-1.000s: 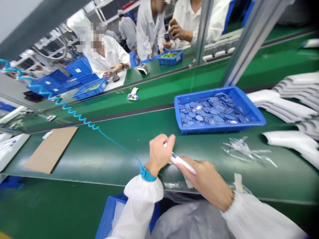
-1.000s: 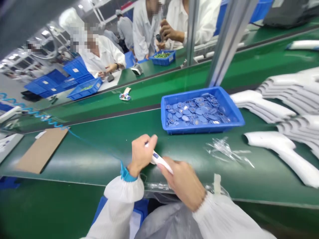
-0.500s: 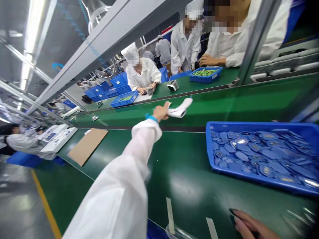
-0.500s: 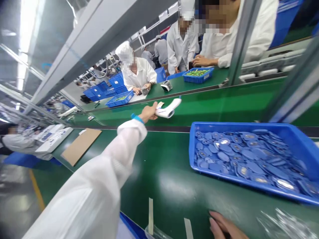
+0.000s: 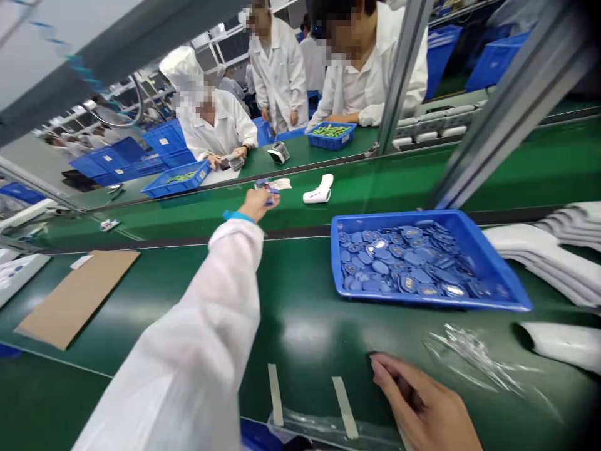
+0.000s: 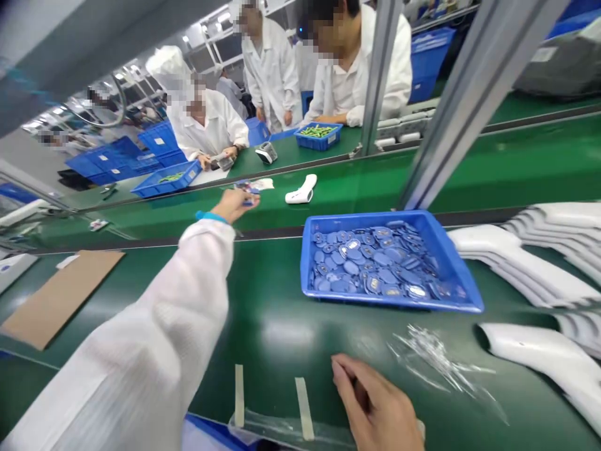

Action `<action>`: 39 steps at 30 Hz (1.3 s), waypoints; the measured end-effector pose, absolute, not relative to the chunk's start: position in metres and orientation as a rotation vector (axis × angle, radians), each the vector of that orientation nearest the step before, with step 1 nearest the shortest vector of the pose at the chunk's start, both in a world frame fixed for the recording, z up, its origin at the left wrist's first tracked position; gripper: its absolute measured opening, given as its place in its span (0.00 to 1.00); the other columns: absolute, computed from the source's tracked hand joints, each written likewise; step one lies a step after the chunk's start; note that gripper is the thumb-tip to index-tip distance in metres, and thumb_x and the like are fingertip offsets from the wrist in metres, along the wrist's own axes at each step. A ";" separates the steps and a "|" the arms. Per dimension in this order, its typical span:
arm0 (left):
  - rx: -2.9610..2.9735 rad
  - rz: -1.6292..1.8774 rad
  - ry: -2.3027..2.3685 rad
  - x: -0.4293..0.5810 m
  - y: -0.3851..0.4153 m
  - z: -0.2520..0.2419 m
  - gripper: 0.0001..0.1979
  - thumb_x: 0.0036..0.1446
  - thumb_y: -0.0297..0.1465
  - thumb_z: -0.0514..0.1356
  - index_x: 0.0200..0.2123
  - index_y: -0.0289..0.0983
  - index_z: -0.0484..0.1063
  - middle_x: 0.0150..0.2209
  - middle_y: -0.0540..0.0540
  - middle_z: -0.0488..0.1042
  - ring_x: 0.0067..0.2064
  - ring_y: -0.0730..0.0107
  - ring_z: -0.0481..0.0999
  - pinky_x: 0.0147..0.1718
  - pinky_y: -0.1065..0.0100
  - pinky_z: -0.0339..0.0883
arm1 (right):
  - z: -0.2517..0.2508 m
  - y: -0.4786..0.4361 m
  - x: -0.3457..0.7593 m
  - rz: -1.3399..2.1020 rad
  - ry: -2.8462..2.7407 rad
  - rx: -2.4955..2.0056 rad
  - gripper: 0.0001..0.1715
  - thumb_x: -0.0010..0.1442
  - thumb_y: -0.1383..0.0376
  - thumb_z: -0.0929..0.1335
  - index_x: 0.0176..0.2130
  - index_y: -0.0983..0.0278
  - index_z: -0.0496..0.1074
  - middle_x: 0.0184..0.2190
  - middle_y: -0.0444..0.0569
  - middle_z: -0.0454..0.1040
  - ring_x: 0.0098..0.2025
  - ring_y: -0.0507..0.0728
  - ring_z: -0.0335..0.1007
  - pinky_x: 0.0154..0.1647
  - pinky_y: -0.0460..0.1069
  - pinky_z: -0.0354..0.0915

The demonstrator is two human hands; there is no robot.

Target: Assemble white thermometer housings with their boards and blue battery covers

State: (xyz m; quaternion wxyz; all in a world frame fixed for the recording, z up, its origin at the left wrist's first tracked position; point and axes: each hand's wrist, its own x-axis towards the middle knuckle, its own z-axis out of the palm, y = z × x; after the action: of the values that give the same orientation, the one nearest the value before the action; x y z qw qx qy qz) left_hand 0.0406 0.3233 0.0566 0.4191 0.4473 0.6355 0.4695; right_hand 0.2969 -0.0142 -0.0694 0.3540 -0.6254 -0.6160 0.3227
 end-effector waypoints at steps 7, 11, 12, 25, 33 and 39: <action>1.349 1.064 1.195 0.021 0.140 0.065 0.16 0.64 0.42 0.63 0.42 0.34 0.75 0.28 0.47 0.75 0.24 0.74 0.70 0.24 0.73 0.62 | 0.007 -0.003 0.305 0.479 -1.712 -1.576 0.13 0.67 0.51 0.67 0.46 0.52 0.77 0.41 0.43 0.79 0.33 0.53 0.73 0.32 0.47 0.71; 1.484 0.851 1.175 0.057 0.045 0.037 0.10 0.58 0.34 0.68 0.43 0.38 0.76 0.36 0.49 0.78 0.36 0.70 0.74 0.36 0.71 0.66 | 0.028 0.000 0.299 0.308 -1.814 -1.459 0.15 0.70 0.54 0.64 0.51 0.50 0.75 0.50 0.45 0.77 0.49 0.58 0.74 0.46 0.53 0.71; 1.510 0.830 1.187 0.067 0.031 0.031 0.09 0.58 0.32 0.68 0.42 0.39 0.76 0.36 0.50 0.78 0.37 0.70 0.74 0.37 0.71 0.66 | 0.029 -0.001 0.296 0.289 -1.850 -1.426 0.15 0.70 0.55 0.64 0.53 0.51 0.75 0.50 0.45 0.77 0.50 0.58 0.73 0.47 0.53 0.71; 1.816 0.803 1.050 0.099 0.001 0.007 0.09 0.62 0.31 0.66 0.45 0.41 0.73 0.44 0.51 0.77 0.46 0.67 0.74 0.47 0.68 0.62 | 0.033 -0.031 0.284 -0.082 -2.070 -1.367 0.13 0.72 0.65 0.63 0.38 0.61 0.75 0.37 0.45 0.78 0.39 0.55 0.70 0.41 0.53 0.55; 1.794 0.815 1.060 0.093 0.005 0.007 0.11 0.61 0.31 0.68 0.46 0.43 0.74 0.45 0.52 0.78 0.46 0.68 0.76 0.47 0.69 0.65 | 0.034 -0.023 0.287 0.166 -2.050 -1.395 0.09 0.72 0.63 0.64 0.41 0.60 0.74 0.38 0.44 0.78 0.39 0.55 0.68 0.41 0.52 0.54; 2.097 0.700 1.001 0.084 0.004 0.005 0.07 0.67 0.28 0.59 0.46 0.42 0.73 0.44 0.48 0.79 0.45 0.63 0.77 0.47 0.63 0.64 | 0.044 -0.044 0.274 0.019 -2.143 -1.479 0.16 0.73 0.66 0.59 0.34 0.62 0.70 0.29 0.44 0.71 0.32 0.55 0.60 0.38 0.52 0.49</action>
State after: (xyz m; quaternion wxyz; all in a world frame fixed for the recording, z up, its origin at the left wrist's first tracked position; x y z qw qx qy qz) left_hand 0.0835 0.0037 0.0049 0.3500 0.8094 0.3865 0.2703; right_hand 0.2742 -0.0437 0.0439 0.2659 -0.5476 -0.7934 0.0071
